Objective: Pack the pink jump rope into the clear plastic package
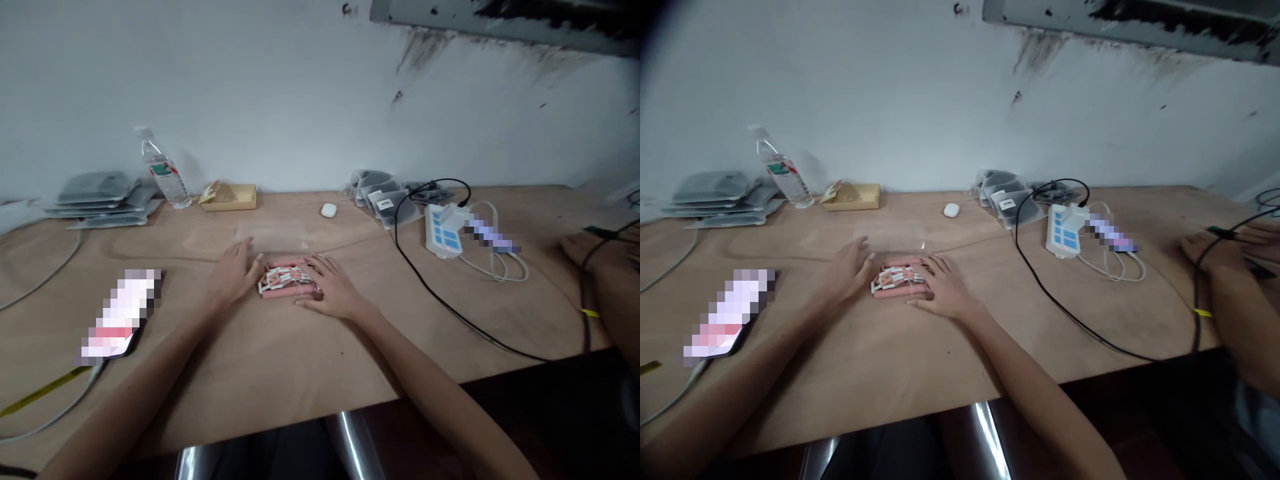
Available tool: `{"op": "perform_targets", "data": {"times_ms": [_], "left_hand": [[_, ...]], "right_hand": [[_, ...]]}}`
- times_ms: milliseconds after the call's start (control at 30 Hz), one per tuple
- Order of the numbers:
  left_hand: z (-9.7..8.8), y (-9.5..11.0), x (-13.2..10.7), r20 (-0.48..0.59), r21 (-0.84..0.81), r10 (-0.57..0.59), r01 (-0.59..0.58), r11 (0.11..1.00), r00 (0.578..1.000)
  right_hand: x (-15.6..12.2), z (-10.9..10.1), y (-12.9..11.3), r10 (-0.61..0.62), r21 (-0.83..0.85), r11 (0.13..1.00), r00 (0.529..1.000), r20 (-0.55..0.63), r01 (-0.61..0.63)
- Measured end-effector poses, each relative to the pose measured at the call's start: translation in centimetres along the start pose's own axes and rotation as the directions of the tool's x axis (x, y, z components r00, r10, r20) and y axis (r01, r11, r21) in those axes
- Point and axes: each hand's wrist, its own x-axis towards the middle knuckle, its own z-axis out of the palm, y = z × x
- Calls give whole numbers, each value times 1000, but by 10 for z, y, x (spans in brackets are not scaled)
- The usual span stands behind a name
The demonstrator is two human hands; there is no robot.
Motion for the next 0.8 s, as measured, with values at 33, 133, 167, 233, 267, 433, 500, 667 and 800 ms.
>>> {"op": "perform_targets", "data": {"times_ms": [33, 133, 167, 233, 267, 433, 500, 667, 800], "left_hand": [[0, -1, -4, -40, 36, -12, 14, 999, 999], [3, -7, -11, -101, 141, -3, 17, 990, 995], [5, -10, -13, -88, 166, 15, 0, 986, 996], [8, -15, -15, -32, 188, 44, -38, 981, 999], [8, -18, -16, -6, 189, 49, -47, 981, 999], [2, -19, -17, -74, 227, -12, 29, 974, 997], [-3, -17, -17, -133, 242, -47, 79, 967, 990], [-14, -12, -15, -121, 270, -93, 123, 955, 988], [-18, -15, -14, -1, 281, 31, -30, 959, 1000]], "right_hand": [[1, 4, -3, -8, -18, 1000, 1000, 1, 8], [3, 9, -5, -37, -35, 999, 999, 14, 38], [4, 8, -3, -40, -32, 999, 999, 14, 41], [2, 5, 5, -44, -21, 999, 999, 10, 45], [1, 3, 11, -49, -13, 999, 999, 10, 49], [-11, -12, 53, -42, 72, 997, 999, 34, 40], [-15, -19, 67, -10, 115, 993, 999, 36, 6], [-14, -25, 73, 29, 201, 979, 1000, 7, -30], [-14, -20, 71, 99, 207, 974, 995, -25, -91]]}}
